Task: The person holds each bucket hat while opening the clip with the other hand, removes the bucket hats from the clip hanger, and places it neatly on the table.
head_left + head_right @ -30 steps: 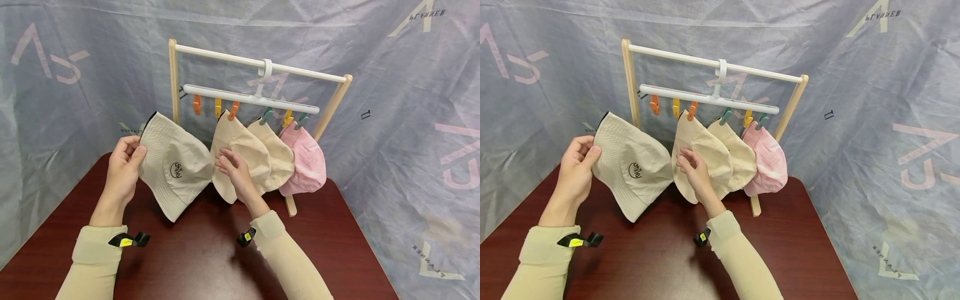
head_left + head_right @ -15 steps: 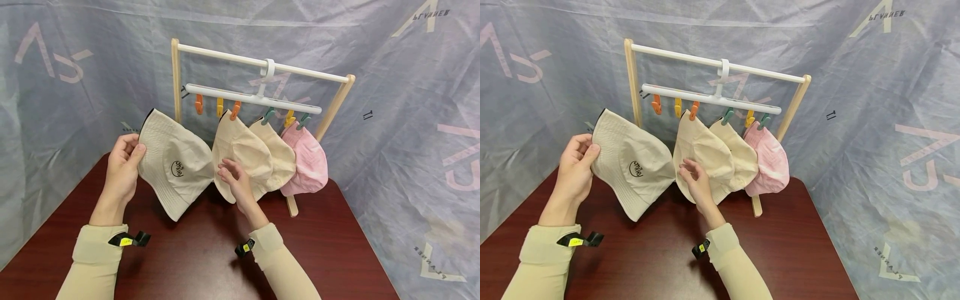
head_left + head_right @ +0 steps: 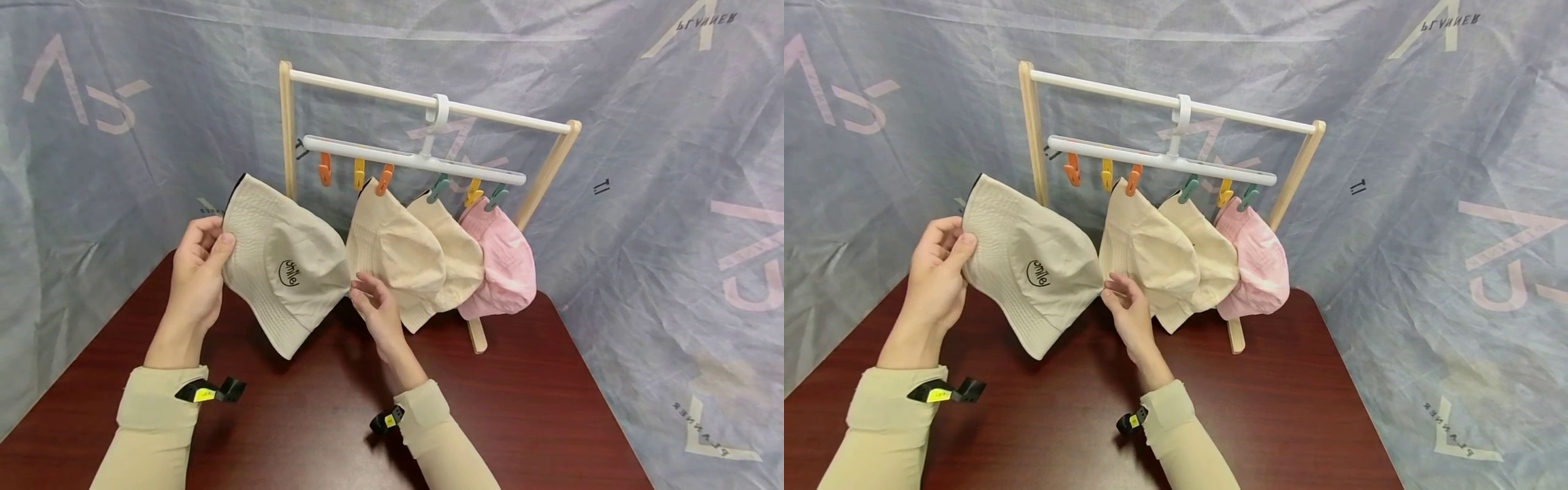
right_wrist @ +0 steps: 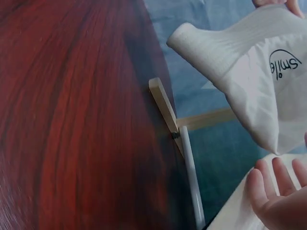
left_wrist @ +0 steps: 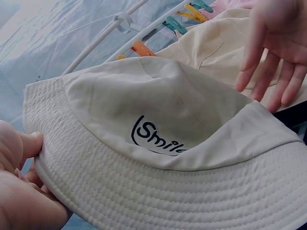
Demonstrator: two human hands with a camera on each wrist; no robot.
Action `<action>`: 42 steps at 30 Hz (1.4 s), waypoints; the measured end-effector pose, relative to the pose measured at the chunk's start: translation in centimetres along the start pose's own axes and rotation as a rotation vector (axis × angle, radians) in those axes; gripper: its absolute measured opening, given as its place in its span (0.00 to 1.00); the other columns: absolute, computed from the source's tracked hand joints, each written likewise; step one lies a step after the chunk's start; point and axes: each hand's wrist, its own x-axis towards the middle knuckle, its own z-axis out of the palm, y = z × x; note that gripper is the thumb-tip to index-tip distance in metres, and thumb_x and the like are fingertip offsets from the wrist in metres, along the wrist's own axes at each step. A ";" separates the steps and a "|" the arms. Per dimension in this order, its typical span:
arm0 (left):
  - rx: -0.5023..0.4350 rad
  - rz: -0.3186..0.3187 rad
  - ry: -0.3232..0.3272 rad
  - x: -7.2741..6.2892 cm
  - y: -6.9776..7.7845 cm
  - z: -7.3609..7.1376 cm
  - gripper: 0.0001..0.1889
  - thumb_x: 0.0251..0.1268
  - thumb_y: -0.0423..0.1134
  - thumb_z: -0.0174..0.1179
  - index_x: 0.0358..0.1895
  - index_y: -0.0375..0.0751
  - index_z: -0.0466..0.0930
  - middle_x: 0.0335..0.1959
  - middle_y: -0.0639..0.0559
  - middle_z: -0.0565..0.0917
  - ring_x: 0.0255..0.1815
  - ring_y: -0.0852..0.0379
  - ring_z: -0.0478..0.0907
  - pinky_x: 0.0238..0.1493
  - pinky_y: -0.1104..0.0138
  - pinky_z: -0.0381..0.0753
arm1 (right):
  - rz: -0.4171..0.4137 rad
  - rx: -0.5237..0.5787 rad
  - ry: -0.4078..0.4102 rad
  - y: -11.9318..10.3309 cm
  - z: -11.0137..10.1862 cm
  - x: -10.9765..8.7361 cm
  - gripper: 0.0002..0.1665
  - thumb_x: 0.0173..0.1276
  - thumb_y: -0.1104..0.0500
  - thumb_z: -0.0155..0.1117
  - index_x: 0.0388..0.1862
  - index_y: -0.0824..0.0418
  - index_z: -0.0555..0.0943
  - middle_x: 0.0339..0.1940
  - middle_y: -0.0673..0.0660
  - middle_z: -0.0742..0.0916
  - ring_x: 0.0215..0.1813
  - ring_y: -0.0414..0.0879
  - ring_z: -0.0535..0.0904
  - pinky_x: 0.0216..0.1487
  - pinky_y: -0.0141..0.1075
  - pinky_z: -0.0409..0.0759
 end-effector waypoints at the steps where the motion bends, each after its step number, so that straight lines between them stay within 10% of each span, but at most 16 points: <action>1: -0.002 0.000 0.003 0.0 0.0 0.0 0.08 0.80 0.28 0.57 0.53 0.42 0.79 0.41 0.51 0.77 0.43 0.58 0.72 0.42 0.75 0.75 | 0.004 0.002 0.004 0.1 0.1 -0.1 0.26 0.79 0.63 0.66 0.74 0.62 0.76 0.66 0.66 0.83 0.66 0.58 0.83 0.64 0.38 0.82; 18: -0.024 0.000 0.019 -0.2 0.3 0.2 0.09 0.80 0.26 0.55 0.54 0.41 0.79 0.42 0.52 0.77 0.43 0.58 0.72 0.43 0.75 0.75 | 0.089 0.104 -0.011 1.2 1.2 -0.9 0.28 0.79 0.65 0.64 0.75 0.67 0.72 0.66 0.68 0.81 0.59 0.57 0.86 0.66 0.46 0.83; 42: -0.022 -0.016 0.028 -0.3 -0.1 0.5 0.09 0.81 0.27 0.55 0.55 0.42 0.78 0.44 0.50 0.77 0.45 0.58 0.72 0.44 0.75 0.75 | 0.215 0.271 -0.086 2.3 2.5 -1.7 0.27 0.77 0.69 0.61 0.72 0.69 0.70 0.41 0.53 0.85 0.45 0.44 0.87 0.62 0.46 0.85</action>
